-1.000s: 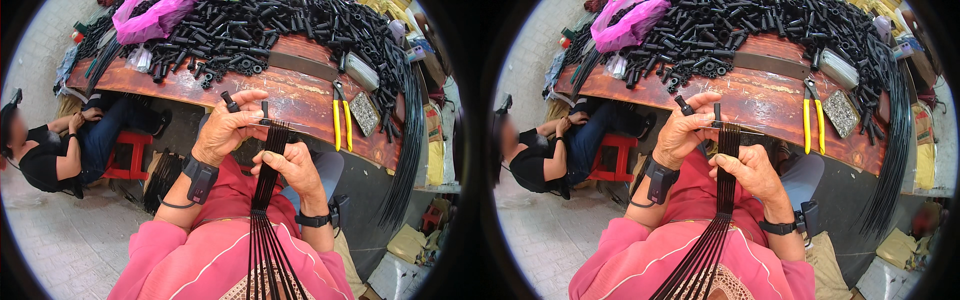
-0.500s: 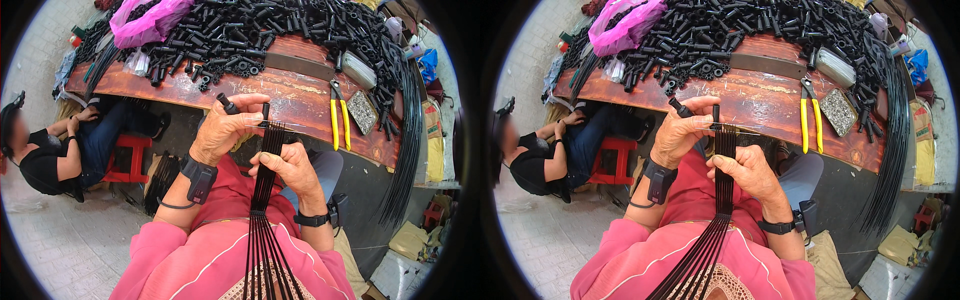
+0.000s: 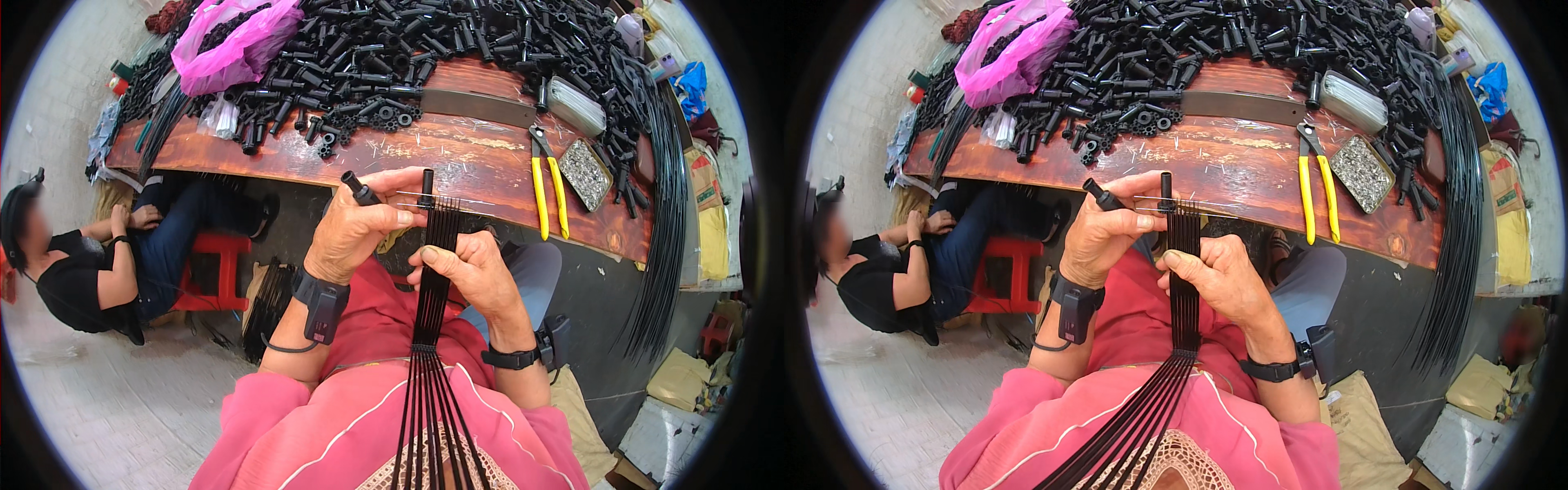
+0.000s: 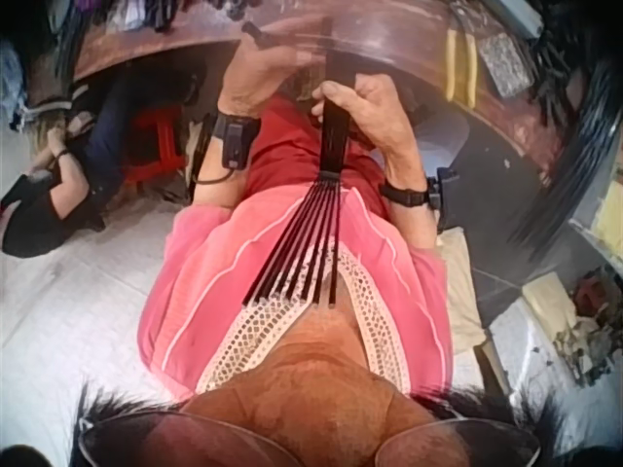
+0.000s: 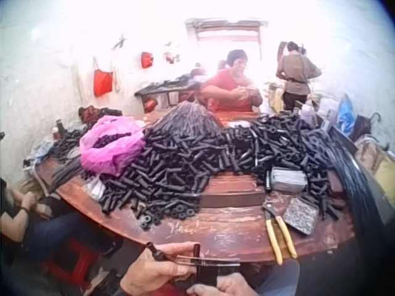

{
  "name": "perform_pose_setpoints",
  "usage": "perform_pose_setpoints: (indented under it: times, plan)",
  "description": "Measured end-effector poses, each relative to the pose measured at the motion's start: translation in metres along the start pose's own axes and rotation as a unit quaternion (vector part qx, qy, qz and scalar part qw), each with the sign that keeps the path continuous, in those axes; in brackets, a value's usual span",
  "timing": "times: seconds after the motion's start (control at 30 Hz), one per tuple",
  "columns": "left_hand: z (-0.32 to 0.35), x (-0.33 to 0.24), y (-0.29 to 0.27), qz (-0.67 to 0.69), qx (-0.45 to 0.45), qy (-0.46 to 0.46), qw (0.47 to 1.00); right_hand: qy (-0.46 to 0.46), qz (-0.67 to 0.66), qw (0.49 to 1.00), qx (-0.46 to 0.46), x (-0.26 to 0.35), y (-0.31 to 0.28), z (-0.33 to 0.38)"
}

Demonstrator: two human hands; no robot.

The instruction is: Assembling the internal ribs and shaft mechanism of umbrellas at a factory workstation.

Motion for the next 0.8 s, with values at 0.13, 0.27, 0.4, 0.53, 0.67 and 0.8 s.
perform_pose_setpoints:
  times: [0.13, 0.27, 0.4, 0.53, 0.67, 0.8]
  plan:
    - [0.003, 0.002, 0.002, -0.064, -0.051, 0.006, 0.997, 0.001, -0.026, 1.000, -0.012, -0.004, -0.002, 0.001]
    - [0.006, -0.004, 0.010, -0.110, -0.118, 0.017, 0.987, -0.018, -0.036, 0.999, -0.015, -0.008, -0.004, -0.001]
    - [0.005, 0.001, 0.011, -0.093, -0.132, 0.003, 0.987, -0.025, 0.006, 1.000, -0.009, -0.005, -0.006, 0.001]
    - [0.008, 0.001, 0.010, -0.077, -0.136, 0.008, 0.988, -0.050, -0.004, 0.999, -0.010, 0.001, -0.006, 0.003]
    - [0.010, 0.003, 0.014, -0.045, -0.122, 0.007, 0.992, -0.065, -0.023, 0.997, -0.038, 0.012, -0.006, 0.008]
    - [0.009, 0.007, 0.014, -0.014, -0.112, 0.004, 0.994, -0.074, -0.003, 0.997, -0.022, 0.009, -0.007, 0.007]
Point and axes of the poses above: each hand's wrist, its own z-axis away from the middle knuckle, its own y-axis out of the palm, x = y × z, the point moved 10 cm from there along -z, towards the middle knuckle, and after that the axes turned 6 degrees about -y, right-handed, at the moved point
